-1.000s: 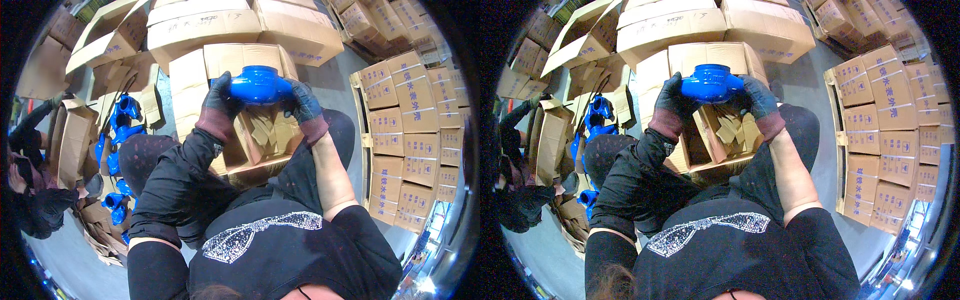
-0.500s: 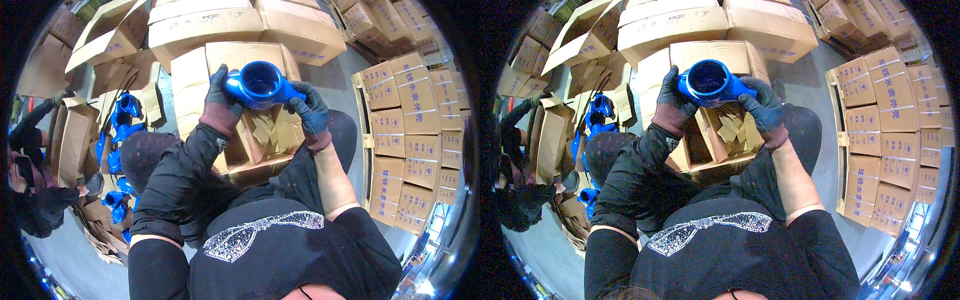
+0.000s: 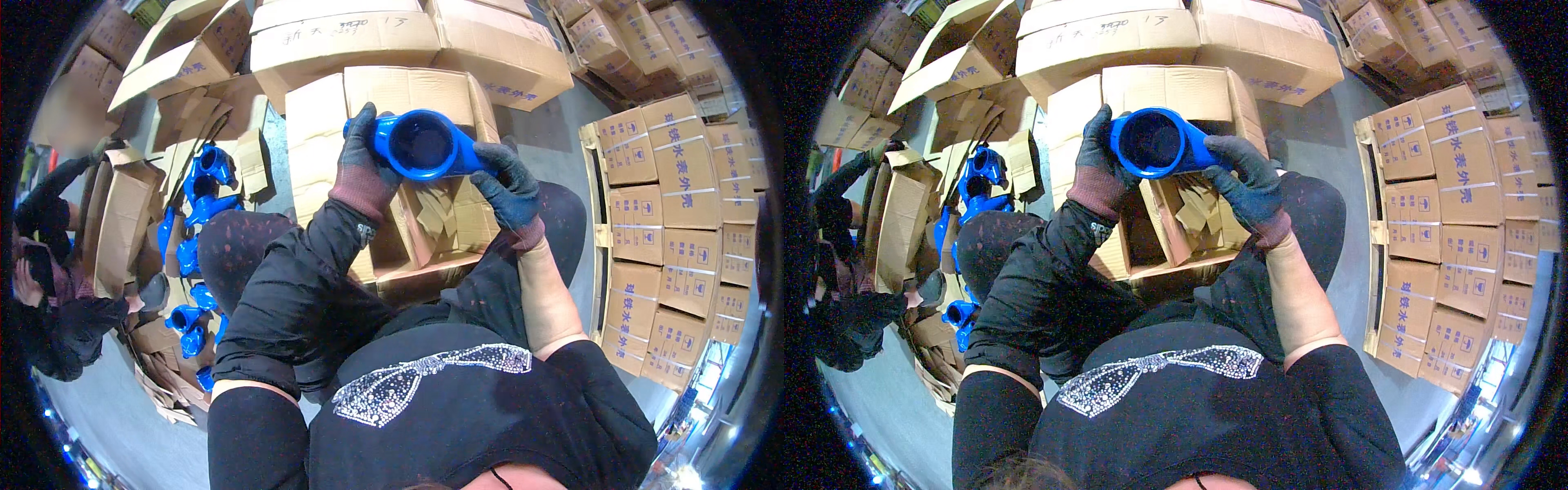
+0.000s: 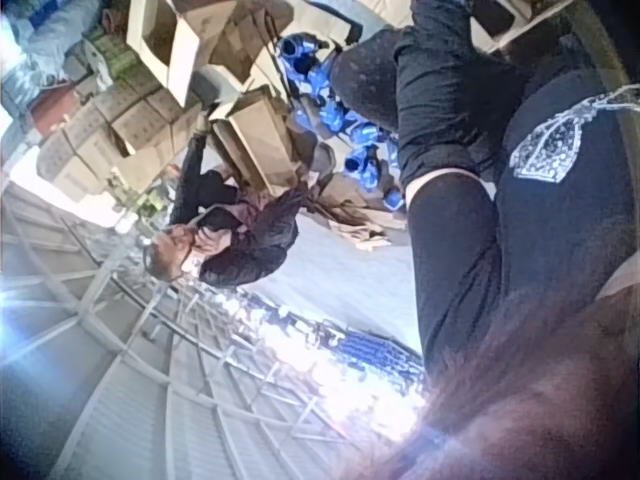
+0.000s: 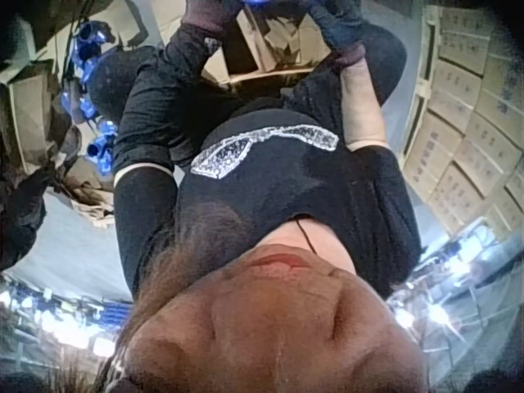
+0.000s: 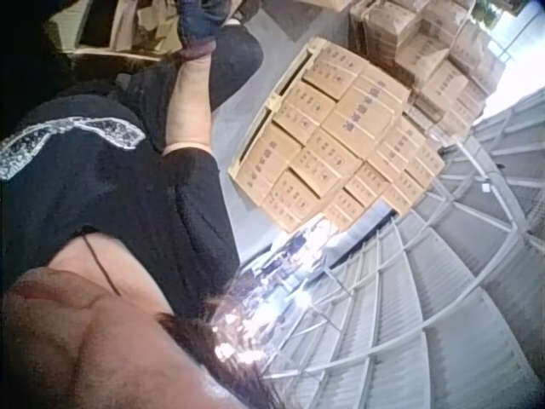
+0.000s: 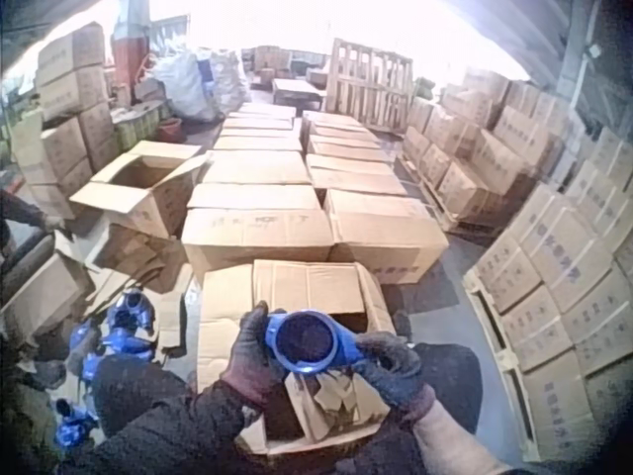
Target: The recorder sorts through a large pile of blue metal parts on the floor and packs them into cardboard boxes.
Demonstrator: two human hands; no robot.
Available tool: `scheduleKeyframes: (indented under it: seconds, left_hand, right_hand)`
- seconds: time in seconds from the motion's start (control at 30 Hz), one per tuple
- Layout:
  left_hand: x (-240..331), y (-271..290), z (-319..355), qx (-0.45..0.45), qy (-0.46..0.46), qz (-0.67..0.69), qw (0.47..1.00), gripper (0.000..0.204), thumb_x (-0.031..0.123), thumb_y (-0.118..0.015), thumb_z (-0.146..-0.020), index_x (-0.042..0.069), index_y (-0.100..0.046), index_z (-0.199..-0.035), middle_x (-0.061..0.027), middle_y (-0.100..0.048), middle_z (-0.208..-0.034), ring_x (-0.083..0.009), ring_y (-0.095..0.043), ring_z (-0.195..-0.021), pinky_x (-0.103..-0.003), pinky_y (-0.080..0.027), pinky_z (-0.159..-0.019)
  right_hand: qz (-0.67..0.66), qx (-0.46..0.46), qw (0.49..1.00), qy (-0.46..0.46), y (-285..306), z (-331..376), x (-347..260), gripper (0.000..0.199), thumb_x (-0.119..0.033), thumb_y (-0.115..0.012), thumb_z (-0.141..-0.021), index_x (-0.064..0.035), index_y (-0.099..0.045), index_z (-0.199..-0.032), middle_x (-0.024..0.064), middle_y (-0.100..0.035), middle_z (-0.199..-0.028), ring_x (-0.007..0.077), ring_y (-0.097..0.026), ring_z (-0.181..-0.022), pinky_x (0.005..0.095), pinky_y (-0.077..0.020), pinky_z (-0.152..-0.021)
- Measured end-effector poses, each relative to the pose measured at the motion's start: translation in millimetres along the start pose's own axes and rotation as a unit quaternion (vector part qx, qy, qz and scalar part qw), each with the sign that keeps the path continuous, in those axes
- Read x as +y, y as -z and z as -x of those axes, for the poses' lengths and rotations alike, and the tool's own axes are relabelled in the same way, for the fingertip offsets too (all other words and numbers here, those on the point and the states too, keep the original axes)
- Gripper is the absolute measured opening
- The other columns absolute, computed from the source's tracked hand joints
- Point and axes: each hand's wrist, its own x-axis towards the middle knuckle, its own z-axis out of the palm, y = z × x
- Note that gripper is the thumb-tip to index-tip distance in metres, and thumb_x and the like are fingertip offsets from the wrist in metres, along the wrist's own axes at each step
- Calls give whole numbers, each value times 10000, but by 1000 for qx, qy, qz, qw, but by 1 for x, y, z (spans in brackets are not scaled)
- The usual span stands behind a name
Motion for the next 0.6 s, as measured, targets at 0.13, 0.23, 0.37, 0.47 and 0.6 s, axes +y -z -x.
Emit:
scheduleKeyframes:
  seconds: [0.13, 0.23, 0.37, 0.47, 0.6]
  left_hand:
    - [10, -2, 10, -1, -3, -17, 1000, 226, 291, -626, -857, 91, -590, -956, -72, -633, -943, -212, -605, -919, -389, -486, -889]
    - [5, -15, 12, -64, -49, -54, 995, 227, 308, -636, -842, 141, -590, -989, -41, -618, -966, -185, -583, -941, -376, -468, -898]
    - [2, -40, 33, -122, -52, -140, 981, 360, 312, -658, -827, 131, -515, -1104, -67, -587, -1037, -230, -587, -961, -437, -499, -842]
    - [-17, -32, 28, -122, -93, -152, 976, 443, 245, -661, -838, 105, -444, -1197, -93, -590, -1049, -218, -623, -905, -357, -539, -795]
    - [-13, -48, 39, -43, -240, -169, 955, 491, 177, -719, -774, 98, -456, -1182, -78, -595, -994, -203, -615, -875, -343, -550, -727]
  right_hand:
    - [-69, 12, 995, -67, -9, -6, -5, 371, -27, -629, -834, -12, -526, -1189, 80, -577, -1151, 170, -542, -1065, 308, -429, -945]
    - [-80, 45, 988, -122, -13, -11, -4, 418, -177, -589, -877, -6, -489, -1245, 50, -590, -956, 112, -531, -718, 240, -438, -601]
    - [-227, 29, 956, -183, -25, -8, -14, 420, -165, -524, -906, -17, -457, -1294, 32, -603, -988, 92, -513, -688, 215, -419, -583]
    - [-125, 12, 988, -86, -39, -3, 0, 424, -123, -502, -914, -27, -435, -1322, 41, -577, -1107, 90, -527, -773, 208, -434, -645]
    - [43, -20, 999, 21, -62, -4, 3, 423, -81, -448, -941, -32, -388, -1358, 79, -429, -1344, 159, -469, -1156, 298, -420, -936]
